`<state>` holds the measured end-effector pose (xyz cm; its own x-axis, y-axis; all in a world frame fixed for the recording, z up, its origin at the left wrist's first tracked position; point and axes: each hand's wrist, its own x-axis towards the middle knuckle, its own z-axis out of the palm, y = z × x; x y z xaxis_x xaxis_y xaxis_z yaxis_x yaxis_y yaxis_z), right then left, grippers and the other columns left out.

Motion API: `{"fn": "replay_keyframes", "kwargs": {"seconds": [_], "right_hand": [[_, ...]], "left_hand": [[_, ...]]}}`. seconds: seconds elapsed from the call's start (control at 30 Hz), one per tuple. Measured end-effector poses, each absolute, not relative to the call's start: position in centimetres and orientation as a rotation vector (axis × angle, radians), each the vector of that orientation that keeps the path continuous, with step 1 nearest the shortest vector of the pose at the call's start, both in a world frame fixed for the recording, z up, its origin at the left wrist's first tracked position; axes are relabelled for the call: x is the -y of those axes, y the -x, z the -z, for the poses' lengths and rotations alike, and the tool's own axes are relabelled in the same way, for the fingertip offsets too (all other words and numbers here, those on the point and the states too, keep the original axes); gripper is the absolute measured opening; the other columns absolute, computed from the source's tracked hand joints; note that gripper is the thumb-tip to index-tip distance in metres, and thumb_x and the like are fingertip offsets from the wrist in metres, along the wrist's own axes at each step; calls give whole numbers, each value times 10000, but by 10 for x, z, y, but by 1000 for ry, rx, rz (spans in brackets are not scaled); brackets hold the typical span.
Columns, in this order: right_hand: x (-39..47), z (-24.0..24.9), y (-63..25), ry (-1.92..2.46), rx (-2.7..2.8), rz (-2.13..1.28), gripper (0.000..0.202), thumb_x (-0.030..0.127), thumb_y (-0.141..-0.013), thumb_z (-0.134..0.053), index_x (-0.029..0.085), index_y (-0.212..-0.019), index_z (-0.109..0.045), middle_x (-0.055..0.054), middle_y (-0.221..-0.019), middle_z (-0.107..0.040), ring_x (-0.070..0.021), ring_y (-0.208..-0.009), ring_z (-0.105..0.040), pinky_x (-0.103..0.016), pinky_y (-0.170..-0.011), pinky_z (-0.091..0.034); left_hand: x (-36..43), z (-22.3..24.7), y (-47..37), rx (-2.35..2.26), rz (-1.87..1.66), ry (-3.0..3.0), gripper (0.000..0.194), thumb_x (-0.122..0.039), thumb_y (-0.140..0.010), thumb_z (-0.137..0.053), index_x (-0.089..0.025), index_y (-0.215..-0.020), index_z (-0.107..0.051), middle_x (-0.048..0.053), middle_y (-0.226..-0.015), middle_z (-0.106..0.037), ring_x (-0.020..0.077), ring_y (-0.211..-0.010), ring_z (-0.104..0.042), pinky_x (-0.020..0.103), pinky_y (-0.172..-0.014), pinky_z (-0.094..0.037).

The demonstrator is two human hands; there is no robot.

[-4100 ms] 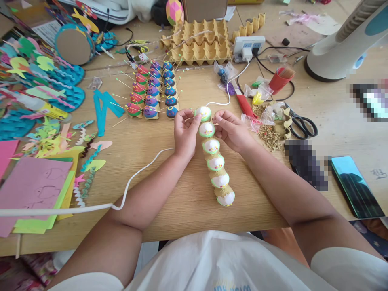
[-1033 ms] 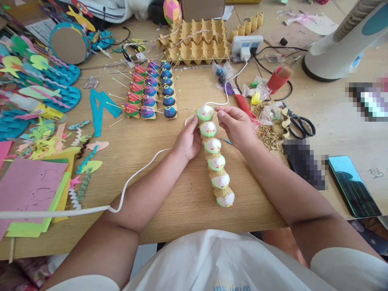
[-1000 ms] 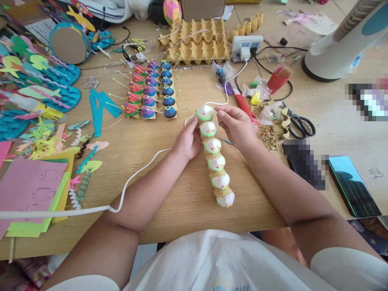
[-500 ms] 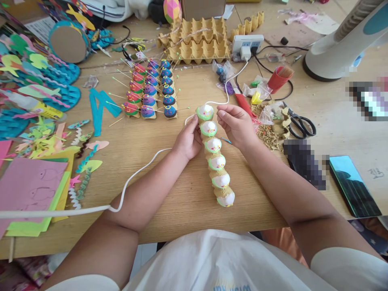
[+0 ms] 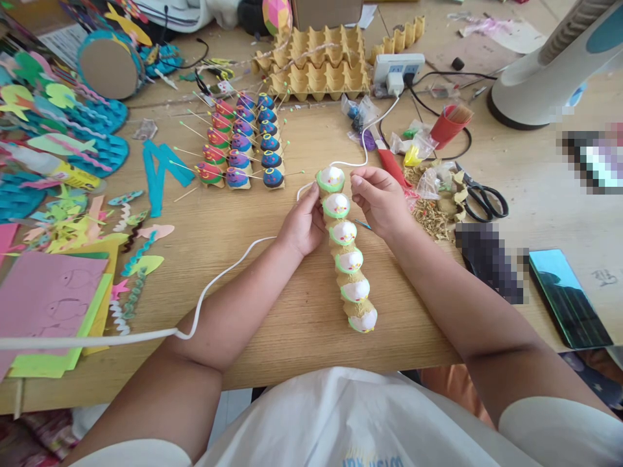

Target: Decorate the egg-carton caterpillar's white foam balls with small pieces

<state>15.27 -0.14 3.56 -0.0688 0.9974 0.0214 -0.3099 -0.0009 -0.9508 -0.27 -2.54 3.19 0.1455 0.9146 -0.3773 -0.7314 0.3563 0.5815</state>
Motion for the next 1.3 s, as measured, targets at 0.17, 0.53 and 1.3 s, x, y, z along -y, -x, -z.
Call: {"fn": "replay_keyframes", "kwargs": {"seconds": [0.17, 0.53, 1.3], "right_hand": [[4, -32, -152, 933, 1099, -1324, 397, 545, -752, -945, 260, -876, -700, 28, -857, -680, -114, -756, -568, -263, -657, -471], [4, -31, -150, 881, 1117, -1334, 392, 523, -782, -941, 274, -923, -674, 29, -866, -645, -129, -806, -597, -264, -673, -494], [-1, -19, -154, 703, 1185, -1514, 493, 556, -848, -877, 348, -1187, -586, 43, -932, -646, -151, -844, -645, -291, -736, -571]], "left_hand": [[26, -30, 2, -747, -1207, -272, 292, -374, -1077, -635, -258, -1334, -709, -7, -984, -847, 174, -883, -816, 272, -849, -641], [28, -29, 0, -746, -1137, -275, 283, -379, -1107, -578, -238, -1293, -738, 14, -1022, -858, 178, -960, -826, 264, -871, -635], [26, -28, 1, -673, -1102, -218, 352, -353, -1148, -491, -219, -1376, -722, 2, -933, -854, 132, -768, -798, 223, -781, -607]]}}
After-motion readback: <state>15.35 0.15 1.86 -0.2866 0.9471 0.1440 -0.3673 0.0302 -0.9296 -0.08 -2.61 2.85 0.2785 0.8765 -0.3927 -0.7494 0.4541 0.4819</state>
